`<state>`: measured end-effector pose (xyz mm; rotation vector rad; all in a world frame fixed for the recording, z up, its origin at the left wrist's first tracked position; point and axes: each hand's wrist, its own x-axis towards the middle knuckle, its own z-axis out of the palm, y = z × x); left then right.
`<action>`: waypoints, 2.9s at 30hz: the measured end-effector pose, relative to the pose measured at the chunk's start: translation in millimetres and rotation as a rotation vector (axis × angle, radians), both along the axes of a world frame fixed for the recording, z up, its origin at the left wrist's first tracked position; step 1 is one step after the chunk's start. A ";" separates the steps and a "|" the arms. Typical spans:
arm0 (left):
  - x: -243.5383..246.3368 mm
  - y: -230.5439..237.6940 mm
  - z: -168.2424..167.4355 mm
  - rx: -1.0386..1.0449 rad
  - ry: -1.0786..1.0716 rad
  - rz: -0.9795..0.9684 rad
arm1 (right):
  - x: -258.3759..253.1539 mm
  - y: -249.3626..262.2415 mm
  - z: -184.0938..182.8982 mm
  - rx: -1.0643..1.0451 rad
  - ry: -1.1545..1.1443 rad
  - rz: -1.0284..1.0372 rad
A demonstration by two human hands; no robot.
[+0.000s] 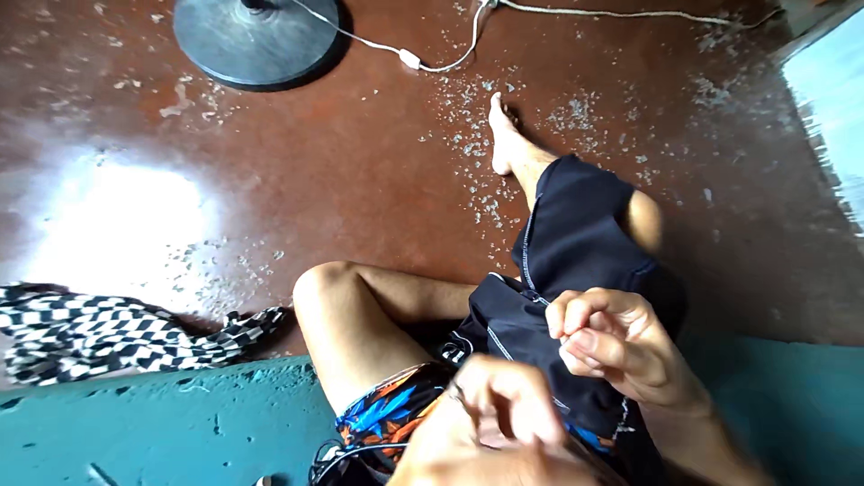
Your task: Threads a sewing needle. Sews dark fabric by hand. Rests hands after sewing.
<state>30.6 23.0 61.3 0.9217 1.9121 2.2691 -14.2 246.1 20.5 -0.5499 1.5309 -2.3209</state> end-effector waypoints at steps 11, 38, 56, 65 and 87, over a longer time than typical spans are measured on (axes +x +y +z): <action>-8.9 26.8 -36.3 -0.300 0.186 0.491 | 19.3 -4.4 -11.2 0.161 0.158 -0.193; -27.1 36.1 -63.4 -0.399 0.217 0.656 | 6.8 -11.5 -25.7 0.239 0.169 -0.246; -27.6 37.4 -67.2 -0.410 0.231 0.703 | 6.2 -13.7 -27.7 0.252 0.180 -0.266; -29.8 35.6 -66.2 -0.424 0.302 0.704 | 6.2 -14.9 -27.4 0.309 0.217 -0.296; -30.4 34.9 -65.5 -0.456 0.341 0.722 | 6.8 -15.7 -27.6 0.338 0.246 -0.324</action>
